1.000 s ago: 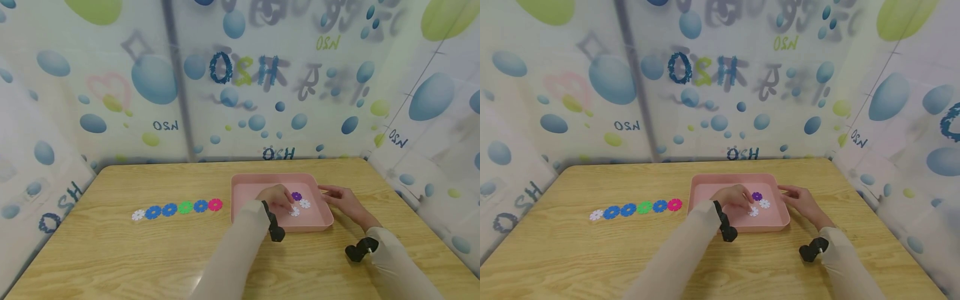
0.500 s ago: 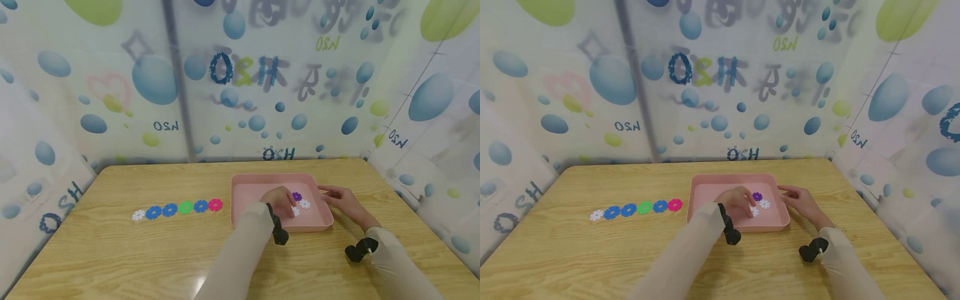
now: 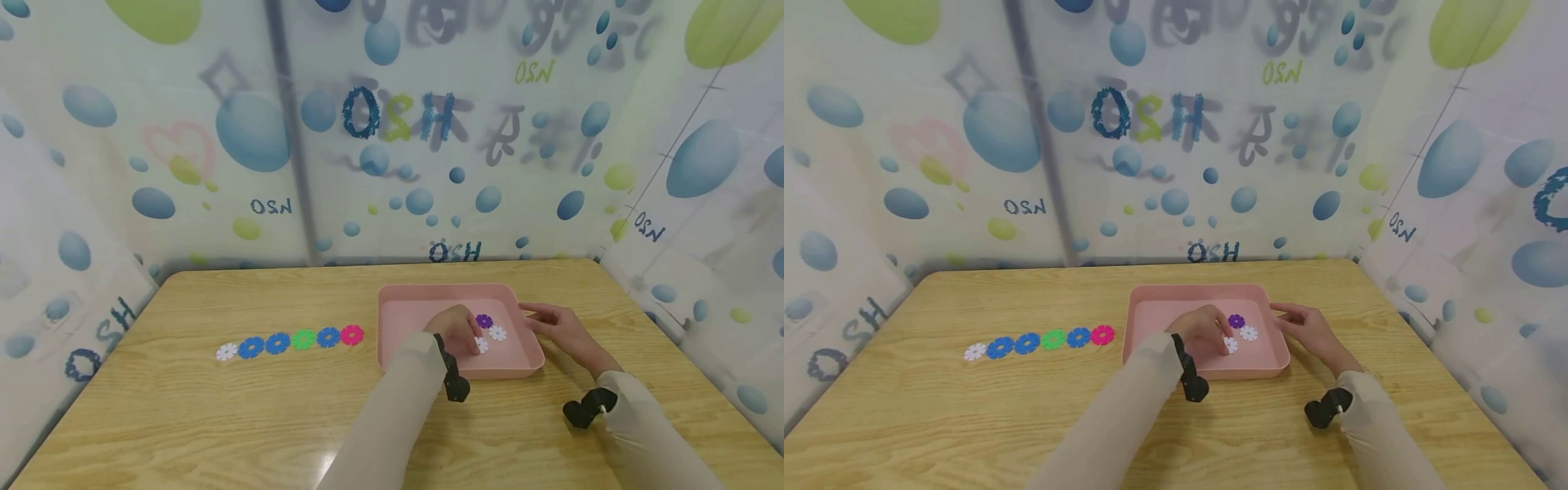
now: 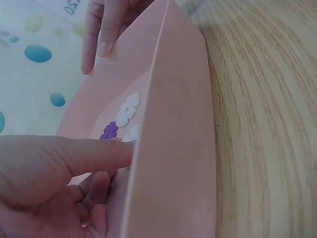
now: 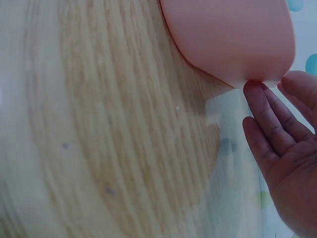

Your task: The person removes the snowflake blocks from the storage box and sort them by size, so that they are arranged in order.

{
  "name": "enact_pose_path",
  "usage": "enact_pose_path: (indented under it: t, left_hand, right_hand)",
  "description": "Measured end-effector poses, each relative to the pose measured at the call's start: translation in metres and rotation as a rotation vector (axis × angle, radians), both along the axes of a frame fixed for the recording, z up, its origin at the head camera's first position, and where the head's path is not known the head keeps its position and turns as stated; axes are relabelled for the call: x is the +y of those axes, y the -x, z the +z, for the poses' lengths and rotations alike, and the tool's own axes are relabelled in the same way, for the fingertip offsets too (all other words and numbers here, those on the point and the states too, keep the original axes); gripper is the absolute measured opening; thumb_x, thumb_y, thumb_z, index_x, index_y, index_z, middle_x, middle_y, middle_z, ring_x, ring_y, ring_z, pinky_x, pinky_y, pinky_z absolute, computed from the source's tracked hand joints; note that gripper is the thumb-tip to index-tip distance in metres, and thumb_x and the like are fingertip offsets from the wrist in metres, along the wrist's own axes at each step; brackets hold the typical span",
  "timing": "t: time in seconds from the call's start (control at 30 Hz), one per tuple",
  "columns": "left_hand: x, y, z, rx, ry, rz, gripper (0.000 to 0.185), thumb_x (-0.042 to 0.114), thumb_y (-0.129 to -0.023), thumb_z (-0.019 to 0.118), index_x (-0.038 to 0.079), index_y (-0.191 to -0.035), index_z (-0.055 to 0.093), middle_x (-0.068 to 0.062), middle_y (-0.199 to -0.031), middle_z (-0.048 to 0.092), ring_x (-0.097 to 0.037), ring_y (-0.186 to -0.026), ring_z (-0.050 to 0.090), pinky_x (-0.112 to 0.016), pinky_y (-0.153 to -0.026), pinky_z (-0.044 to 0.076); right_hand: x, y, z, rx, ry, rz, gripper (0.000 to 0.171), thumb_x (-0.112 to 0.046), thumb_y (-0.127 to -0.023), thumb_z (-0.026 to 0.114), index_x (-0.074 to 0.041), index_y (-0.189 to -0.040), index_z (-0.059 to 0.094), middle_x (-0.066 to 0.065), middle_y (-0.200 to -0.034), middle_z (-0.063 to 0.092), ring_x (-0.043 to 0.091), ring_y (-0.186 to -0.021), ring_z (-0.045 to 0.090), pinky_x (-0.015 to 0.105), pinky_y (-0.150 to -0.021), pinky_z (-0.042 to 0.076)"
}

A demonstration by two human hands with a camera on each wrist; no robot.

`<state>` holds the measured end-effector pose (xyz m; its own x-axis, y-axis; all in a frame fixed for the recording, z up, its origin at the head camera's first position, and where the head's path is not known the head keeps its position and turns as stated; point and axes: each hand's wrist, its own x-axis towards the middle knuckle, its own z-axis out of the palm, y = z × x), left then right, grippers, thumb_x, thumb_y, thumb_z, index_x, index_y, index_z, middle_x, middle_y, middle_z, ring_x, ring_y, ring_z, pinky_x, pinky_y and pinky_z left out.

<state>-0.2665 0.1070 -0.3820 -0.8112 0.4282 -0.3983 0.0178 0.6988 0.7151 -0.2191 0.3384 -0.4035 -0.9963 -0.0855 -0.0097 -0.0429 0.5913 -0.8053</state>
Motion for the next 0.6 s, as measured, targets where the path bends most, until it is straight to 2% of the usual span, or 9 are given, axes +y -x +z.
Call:
enact_pose_path:
  t: [0.37, 0.6]
  left_hand:
    - [-0.004, 0.005, -0.005, 0.043, -0.041, -0.042, 0.017, 0.007, -0.070, 0.078, 0.011, -0.079, 0.065, 0.002, -0.085, 0.056, -0.017, -0.084, 0.048, -0.034, -0.087, 0.041]
    - [-0.011, 0.009, -0.002, 0.074, -0.072, -0.083, 0.011, 0.009, -0.078, 0.073, 0.008, -0.086, 0.066, -0.002, -0.078, 0.057, -0.015, -0.072, 0.049, -0.025, -0.068, 0.042]
  right_hand:
    - [0.002, -0.001, -0.001, -0.006, 0.001, -0.005, 0.052, -0.033, -0.091, 0.056, -0.005, -0.134, 0.046, 0.019, -0.113, 0.058, 0.025, -0.093, 0.055, 0.031, -0.078, 0.047]
    - [0.001, 0.000, 0.000, -0.002, -0.003, -0.005, 0.053, -0.035, -0.091, 0.056, -0.005, -0.133, 0.047, 0.020, -0.116, 0.057, 0.026, -0.095, 0.055, 0.033, -0.080, 0.047]
